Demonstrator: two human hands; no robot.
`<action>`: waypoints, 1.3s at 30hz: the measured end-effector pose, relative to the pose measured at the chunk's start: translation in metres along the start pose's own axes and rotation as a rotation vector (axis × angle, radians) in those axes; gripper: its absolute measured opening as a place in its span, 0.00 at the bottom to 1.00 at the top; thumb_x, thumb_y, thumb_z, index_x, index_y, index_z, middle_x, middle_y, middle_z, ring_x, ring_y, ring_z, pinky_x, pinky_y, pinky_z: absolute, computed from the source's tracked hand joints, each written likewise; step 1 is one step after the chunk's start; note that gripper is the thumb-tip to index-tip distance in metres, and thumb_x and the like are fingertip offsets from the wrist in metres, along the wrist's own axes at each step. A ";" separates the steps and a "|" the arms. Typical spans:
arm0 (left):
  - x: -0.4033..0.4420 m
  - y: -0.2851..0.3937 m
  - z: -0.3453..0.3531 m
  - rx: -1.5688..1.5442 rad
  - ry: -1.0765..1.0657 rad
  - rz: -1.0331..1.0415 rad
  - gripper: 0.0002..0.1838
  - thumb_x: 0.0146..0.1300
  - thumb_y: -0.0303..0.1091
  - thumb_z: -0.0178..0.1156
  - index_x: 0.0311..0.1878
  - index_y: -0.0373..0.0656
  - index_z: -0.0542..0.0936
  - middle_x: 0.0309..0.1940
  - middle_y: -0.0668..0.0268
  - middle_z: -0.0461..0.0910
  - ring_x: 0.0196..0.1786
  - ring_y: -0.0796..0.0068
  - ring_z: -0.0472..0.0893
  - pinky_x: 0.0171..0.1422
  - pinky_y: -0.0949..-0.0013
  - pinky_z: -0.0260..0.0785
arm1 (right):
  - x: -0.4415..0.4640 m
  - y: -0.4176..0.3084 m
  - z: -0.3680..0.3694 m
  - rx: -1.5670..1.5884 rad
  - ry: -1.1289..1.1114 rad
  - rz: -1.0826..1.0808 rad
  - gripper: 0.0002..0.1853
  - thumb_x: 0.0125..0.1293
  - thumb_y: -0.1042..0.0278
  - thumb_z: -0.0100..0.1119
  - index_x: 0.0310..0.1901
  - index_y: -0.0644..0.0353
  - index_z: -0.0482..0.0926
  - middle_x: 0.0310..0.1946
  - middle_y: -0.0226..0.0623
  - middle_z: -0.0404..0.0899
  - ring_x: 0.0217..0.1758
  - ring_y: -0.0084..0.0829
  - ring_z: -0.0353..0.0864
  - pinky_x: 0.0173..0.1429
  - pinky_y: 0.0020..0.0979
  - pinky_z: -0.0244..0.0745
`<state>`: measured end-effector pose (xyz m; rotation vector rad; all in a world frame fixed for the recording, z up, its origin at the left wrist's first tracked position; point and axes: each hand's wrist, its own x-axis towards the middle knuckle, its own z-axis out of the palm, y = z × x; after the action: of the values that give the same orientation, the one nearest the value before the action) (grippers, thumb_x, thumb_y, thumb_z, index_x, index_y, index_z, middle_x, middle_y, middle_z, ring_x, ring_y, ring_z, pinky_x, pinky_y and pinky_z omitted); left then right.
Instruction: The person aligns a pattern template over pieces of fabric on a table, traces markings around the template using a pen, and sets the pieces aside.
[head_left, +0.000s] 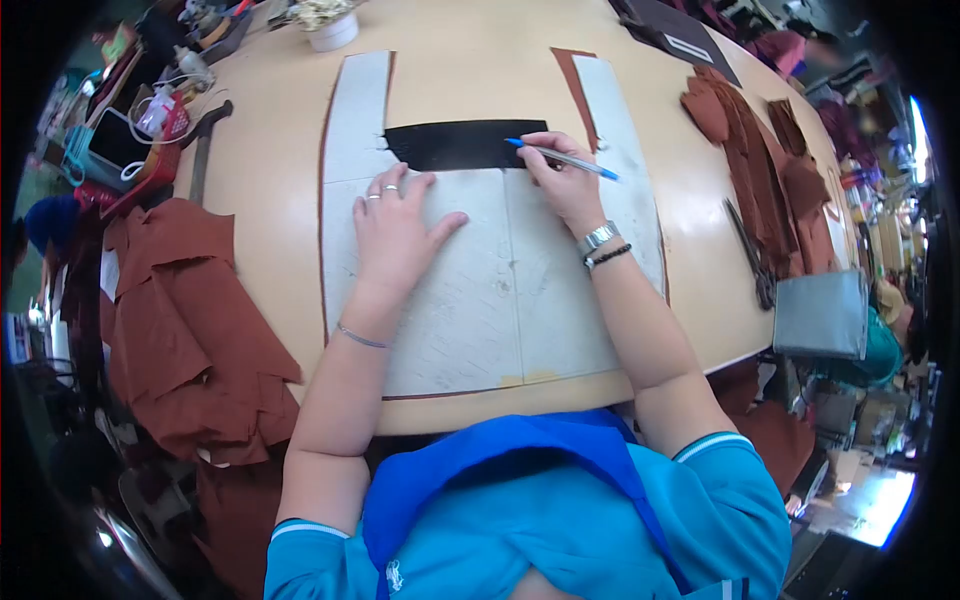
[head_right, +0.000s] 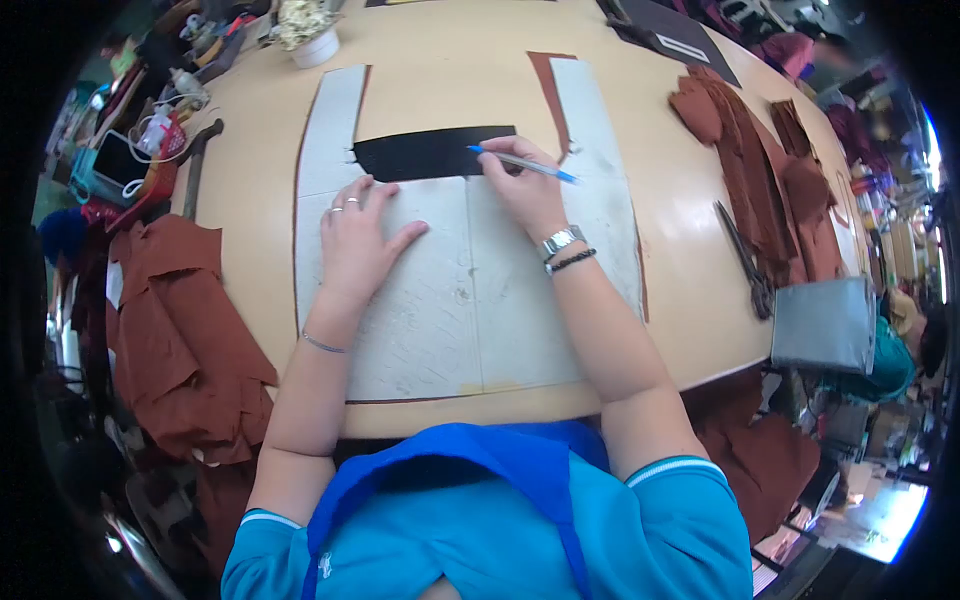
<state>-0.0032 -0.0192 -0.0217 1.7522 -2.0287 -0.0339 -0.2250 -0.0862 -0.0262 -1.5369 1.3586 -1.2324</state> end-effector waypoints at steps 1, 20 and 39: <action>0.000 -0.002 0.002 0.030 -0.005 -0.009 0.32 0.53 0.60 0.67 0.54 0.48 0.78 0.63 0.53 0.70 0.68 0.54 0.67 0.65 0.43 0.61 | 0.004 -0.002 0.006 0.068 0.007 0.010 0.09 0.63 0.71 0.62 0.43 0.63 0.83 0.35 0.33 0.86 0.38 0.22 0.85 0.46 0.23 0.80; 0.004 -0.001 -0.001 0.051 -0.177 -0.084 0.49 0.55 0.66 0.62 0.72 0.43 0.61 0.74 0.51 0.56 0.76 0.49 0.55 0.70 0.27 0.48 | 0.044 -0.016 0.127 -0.040 -0.220 -0.231 0.08 0.56 0.66 0.63 0.31 0.63 0.80 0.23 0.36 0.82 0.26 0.23 0.81 0.33 0.26 0.76; 0.003 0.000 0.003 0.032 -0.192 -0.116 0.45 0.58 0.65 0.60 0.71 0.45 0.62 0.74 0.50 0.55 0.77 0.48 0.52 0.71 0.27 0.45 | 0.048 -0.008 0.129 0.064 -0.248 -0.131 0.07 0.56 0.69 0.63 0.32 0.63 0.80 0.27 0.33 0.83 0.29 0.20 0.80 0.35 0.24 0.76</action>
<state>-0.0041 -0.0226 -0.0232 1.9518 -2.0659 -0.2153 -0.1002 -0.1410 -0.0444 -1.6929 1.0641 -1.1088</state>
